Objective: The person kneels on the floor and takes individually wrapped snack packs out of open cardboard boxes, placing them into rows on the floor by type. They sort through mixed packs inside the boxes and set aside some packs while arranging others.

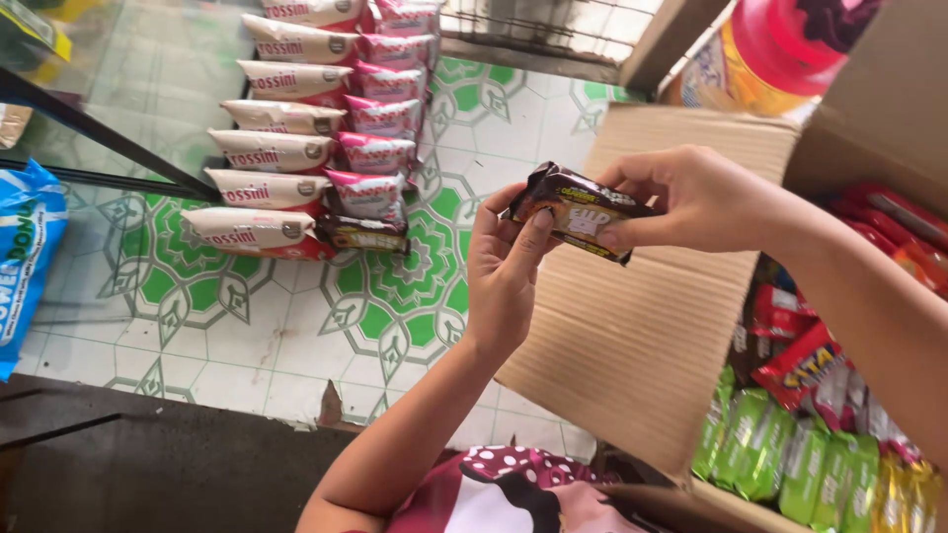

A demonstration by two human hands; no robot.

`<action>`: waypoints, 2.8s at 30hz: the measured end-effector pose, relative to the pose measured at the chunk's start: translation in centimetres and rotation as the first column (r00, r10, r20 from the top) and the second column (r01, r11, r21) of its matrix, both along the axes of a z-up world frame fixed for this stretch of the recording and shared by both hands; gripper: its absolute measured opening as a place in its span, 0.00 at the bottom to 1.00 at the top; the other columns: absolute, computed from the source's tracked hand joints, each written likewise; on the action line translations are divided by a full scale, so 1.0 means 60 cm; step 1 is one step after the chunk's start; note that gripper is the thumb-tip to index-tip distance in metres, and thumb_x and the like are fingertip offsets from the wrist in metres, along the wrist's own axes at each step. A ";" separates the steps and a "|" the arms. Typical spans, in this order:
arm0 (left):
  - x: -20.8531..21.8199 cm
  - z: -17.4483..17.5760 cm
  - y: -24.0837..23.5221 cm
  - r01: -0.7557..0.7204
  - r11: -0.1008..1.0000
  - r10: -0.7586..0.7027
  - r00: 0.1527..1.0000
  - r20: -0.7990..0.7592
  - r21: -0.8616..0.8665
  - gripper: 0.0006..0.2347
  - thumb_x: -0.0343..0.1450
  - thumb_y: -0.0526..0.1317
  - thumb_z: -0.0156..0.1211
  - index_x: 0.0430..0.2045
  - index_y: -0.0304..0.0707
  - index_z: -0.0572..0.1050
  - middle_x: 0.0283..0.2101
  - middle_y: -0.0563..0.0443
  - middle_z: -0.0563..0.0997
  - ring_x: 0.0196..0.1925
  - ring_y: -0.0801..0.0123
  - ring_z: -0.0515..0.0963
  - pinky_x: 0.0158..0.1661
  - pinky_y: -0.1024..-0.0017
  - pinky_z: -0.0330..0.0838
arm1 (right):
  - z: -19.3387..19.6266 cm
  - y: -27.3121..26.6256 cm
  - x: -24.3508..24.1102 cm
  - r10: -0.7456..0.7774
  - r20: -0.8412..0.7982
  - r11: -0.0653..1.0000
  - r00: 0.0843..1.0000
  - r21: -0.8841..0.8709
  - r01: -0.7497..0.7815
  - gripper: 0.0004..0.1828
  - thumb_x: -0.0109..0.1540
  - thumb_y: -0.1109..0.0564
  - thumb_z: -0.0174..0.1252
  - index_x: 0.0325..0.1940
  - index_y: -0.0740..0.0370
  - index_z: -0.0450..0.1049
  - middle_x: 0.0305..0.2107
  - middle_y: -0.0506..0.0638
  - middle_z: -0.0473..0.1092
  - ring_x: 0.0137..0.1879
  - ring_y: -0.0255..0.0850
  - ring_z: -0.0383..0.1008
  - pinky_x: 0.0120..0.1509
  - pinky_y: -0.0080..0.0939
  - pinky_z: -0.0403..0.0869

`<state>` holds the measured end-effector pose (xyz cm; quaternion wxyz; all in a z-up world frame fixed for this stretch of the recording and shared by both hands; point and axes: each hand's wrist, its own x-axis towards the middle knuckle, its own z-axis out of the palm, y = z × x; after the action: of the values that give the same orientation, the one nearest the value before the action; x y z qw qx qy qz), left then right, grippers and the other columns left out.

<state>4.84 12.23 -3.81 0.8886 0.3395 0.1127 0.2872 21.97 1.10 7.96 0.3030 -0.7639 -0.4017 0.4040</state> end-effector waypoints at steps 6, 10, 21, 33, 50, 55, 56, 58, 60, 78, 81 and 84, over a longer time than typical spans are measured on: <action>0.027 -0.049 0.094 -0.051 0.997 0.047 0.997 -0.063 -0.054 0.24 0.75 0.34 0.56 0.67 0.38 0.55 0.52 0.47 0.77 0.52 0.71 0.78 0.53 0.66 0.77 | -0.052 0.138 0.086 0.146 0.231 0.987 0.962 -0.095 -0.127 0.25 0.52 0.50 0.71 0.51 0.60 0.79 0.30 0.48 0.81 0.35 0.32 0.78 0.41 0.34 0.75; 0.042 -0.137 0.129 -0.029 0.999 0.035 0.966 -0.256 0.028 0.19 0.74 0.36 0.57 0.60 0.32 0.66 0.56 0.49 0.75 0.53 0.71 0.78 0.50 0.70 0.76 | -0.131 0.219 0.196 0.105 0.283 0.991 0.953 -0.107 -0.078 0.26 0.53 0.50 0.72 0.53 0.62 0.79 0.32 0.50 0.80 0.36 0.35 0.77 0.40 0.37 0.75; 0.052 -0.240 0.110 0.188 0.932 -0.002 0.857 -0.515 0.309 0.08 0.73 0.36 0.62 0.42 0.32 0.79 0.38 0.52 0.84 0.39 0.76 0.81 0.43 0.77 0.76 | -0.397 0.400 0.427 -0.071 0.514 0.997 0.855 0.072 0.039 0.27 0.50 0.51 0.73 0.50 0.64 0.79 0.37 0.57 0.79 0.41 0.47 0.81 0.47 0.44 0.77; 0.041 -0.221 0.111 0.148 0.766 0.142 0.911 -0.388 0.626 0.05 0.73 0.33 0.62 0.40 0.30 0.78 0.38 0.46 0.82 0.37 0.69 0.83 0.39 0.74 0.78 | -0.519 0.456 0.406 -0.305 0.517 0.948 0.800 0.241 0.206 0.21 0.54 0.56 0.69 0.52 0.57 0.80 0.42 0.56 0.79 0.50 0.52 0.80 0.55 0.47 0.76; 0.041 -0.212 0.115 0.162 0.688 0.161 0.916 -0.367 0.707 0.05 0.73 0.32 0.60 0.39 0.30 0.78 0.38 0.45 0.82 0.37 0.64 0.82 0.39 0.71 0.77 | -0.439 0.429 0.327 -0.410 0.663 0.911 0.626 0.257 0.323 0.23 0.56 0.52 0.73 0.51 0.57 0.73 0.44 0.59 0.71 0.49 0.59 0.75 0.49 0.56 0.74; 0.038 -0.210 0.112 0.170 0.704 0.155 0.911 -0.383 0.690 0.05 0.73 0.32 0.61 0.39 0.30 0.79 0.37 0.45 0.82 0.36 0.66 0.82 0.39 0.73 0.77 | -0.377 0.413 0.311 -0.323 0.722 0.946 0.611 0.262 0.190 0.20 0.58 0.52 0.68 0.52 0.59 0.74 0.45 0.61 0.71 0.49 0.60 0.75 0.49 0.55 0.75; 0.036 -0.211 0.109 0.169 0.712 0.154 0.909 -0.387 0.681 0.05 0.73 0.33 0.61 0.39 0.30 0.79 0.36 0.45 0.82 0.36 0.67 0.82 0.39 0.73 0.77 | -0.361 0.405 0.305 -0.264 0.749 0.964 0.607 0.224 0.143 0.18 0.59 0.51 0.67 0.51 0.59 0.76 0.45 0.62 0.72 0.49 0.60 0.75 0.50 0.55 0.75; 0.031 -0.215 0.106 0.186 0.758 0.122 0.901 -0.416 0.625 0.06 0.73 0.34 0.62 0.39 0.30 0.79 0.37 0.47 0.83 0.36 0.70 0.82 0.39 0.74 0.77 | -0.307 0.382 0.280 -0.210 0.759 0.977 0.616 0.183 0.107 0.17 0.60 0.50 0.66 0.49 0.59 0.77 0.43 0.62 0.73 0.48 0.59 0.76 0.49 0.56 0.75; 0.027 -0.216 0.104 0.202 0.800 0.085 0.894 -0.441 0.565 0.07 0.73 0.35 0.62 0.40 0.30 0.79 0.38 0.49 0.83 0.37 0.73 0.82 0.39 0.74 0.77 | -0.250 0.350 0.255 -0.156 0.770 0.987 0.619 0.141 0.073 0.15 0.61 0.49 0.65 0.47 0.60 0.78 0.41 0.61 0.74 0.47 0.59 0.76 0.48 0.56 0.75; -0.087 0.126 -0.011 0.235 0.448 -0.043 0.969 -0.241 0.863 0.11 0.73 0.38 0.62 0.48 0.34 0.77 0.55 0.41 0.80 0.59 0.56 0.81 0.59 0.64 0.72 | 0.051 -0.187 0.017 -0.338 0.710 0.937 0.618 0.314 0.153 0.12 0.65 0.55 0.66 0.49 0.64 0.79 0.35 0.54 0.77 0.38 0.39 0.81 0.42 0.39 0.79; -0.100 0.156 -0.058 0.292 0.334 -0.124 0.956 -0.265 0.896 0.13 0.71 0.39 0.66 0.48 0.36 0.78 0.57 0.40 0.78 0.61 0.52 0.79 0.59 0.61 0.72 | 0.050 -0.247 -0.013 -0.349 0.687 0.937 0.638 0.277 0.215 0.12 0.64 0.55 0.66 0.48 0.64 0.80 0.33 0.54 0.78 0.37 0.39 0.81 0.41 0.40 0.78; -0.109 0.170 -0.105 0.229 0.198 -0.229 0.956 -0.182 0.953 0.15 0.70 0.40 0.67 0.50 0.35 0.77 0.59 0.39 0.76 0.67 0.46 0.73 0.63 0.54 0.69 | 0.027 -0.297 -0.030 -0.351 0.635 0.936 0.688 0.251 0.245 0.11 0.64 0.56 0.65 0.47 0.64 0.79 0.33 0.54 0.77 0.39 0.41 0.81 0.42 0.40 0.77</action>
<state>-1.69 5.91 6.39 0.5209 0.8267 -0.1397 0.1603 20.16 -16.75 9.58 0.2545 -0.8882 -0.3822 0.0165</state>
